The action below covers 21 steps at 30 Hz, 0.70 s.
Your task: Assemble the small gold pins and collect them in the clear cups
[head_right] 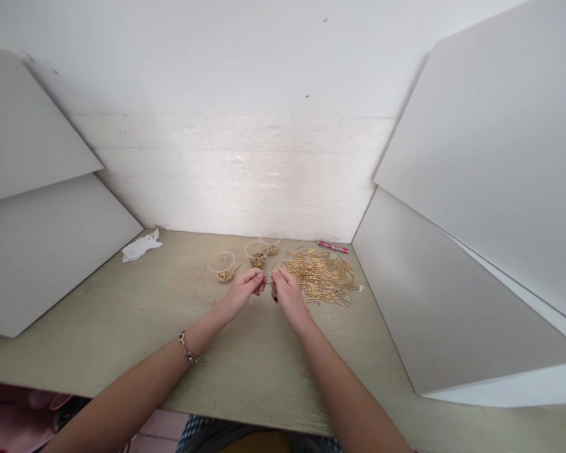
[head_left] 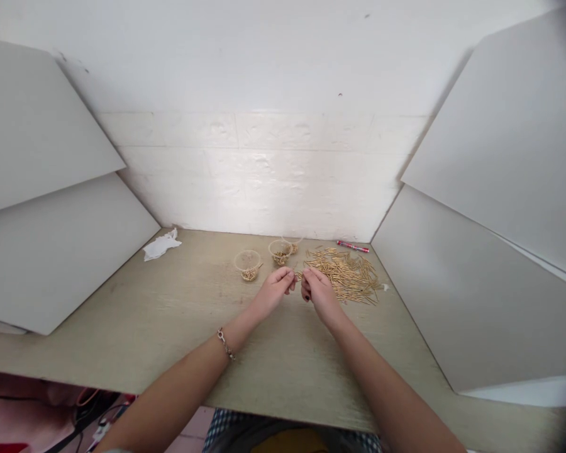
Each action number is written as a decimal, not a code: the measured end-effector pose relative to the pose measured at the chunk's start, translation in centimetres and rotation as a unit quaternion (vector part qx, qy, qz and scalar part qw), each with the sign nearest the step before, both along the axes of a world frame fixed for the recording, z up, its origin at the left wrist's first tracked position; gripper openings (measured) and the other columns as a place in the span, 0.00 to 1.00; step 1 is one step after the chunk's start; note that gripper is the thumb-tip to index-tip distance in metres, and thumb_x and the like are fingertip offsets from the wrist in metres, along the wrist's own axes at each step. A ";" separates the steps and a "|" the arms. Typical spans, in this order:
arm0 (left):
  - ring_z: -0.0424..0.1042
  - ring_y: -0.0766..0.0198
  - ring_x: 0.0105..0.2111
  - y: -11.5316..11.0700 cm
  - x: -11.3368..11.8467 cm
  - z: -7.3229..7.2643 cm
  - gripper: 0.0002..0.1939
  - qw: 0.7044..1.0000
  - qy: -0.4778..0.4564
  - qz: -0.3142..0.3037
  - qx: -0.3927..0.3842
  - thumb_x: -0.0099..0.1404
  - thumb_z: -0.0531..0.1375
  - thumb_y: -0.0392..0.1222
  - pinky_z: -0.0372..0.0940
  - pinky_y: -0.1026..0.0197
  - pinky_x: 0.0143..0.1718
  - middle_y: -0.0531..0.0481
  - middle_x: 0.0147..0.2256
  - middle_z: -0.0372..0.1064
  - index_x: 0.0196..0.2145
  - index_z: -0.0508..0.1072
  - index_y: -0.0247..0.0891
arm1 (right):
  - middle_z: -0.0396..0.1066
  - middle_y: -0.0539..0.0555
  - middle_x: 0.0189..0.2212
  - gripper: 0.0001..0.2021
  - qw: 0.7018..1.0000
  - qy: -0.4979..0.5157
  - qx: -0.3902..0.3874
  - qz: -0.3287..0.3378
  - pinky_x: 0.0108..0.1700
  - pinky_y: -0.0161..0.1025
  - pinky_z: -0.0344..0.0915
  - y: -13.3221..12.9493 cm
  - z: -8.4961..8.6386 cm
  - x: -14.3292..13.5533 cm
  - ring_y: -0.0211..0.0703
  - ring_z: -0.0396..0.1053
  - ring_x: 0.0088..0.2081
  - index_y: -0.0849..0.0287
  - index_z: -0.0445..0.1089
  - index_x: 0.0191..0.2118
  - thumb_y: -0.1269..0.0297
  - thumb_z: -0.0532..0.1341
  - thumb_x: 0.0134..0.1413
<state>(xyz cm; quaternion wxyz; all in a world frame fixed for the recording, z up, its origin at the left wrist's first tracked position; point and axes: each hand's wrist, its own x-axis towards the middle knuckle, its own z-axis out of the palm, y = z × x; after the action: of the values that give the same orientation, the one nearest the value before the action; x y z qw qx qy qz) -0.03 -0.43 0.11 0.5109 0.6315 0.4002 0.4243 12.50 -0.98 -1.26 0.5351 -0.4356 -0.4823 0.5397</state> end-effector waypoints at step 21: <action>0.54 0.68 0.24 -0.3 -0.1 0.3 0.16 0.999 0.032 -0.020 0.029 0.61 0.49 0.51 0.51 0.64 0.27 0.55 0.21 0.52 0.23 0.59 0.36 | 0.47 0.41 0.14 0.17 0.999 0.046 -0.009 0.004 0.16 0.31 0.46 -0.4 0.6 -0.5 0.30 0.47 0.14 0.56 0.52 0.22 0.48 0.55 0.44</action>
<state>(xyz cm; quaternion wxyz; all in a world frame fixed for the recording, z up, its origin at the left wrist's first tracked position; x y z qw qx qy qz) -0.09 -0.73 0.42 0.4879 0.6670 0.3914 0.4048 12.01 -1.40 -0.68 0.5503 -0.4130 -0.4540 0.5660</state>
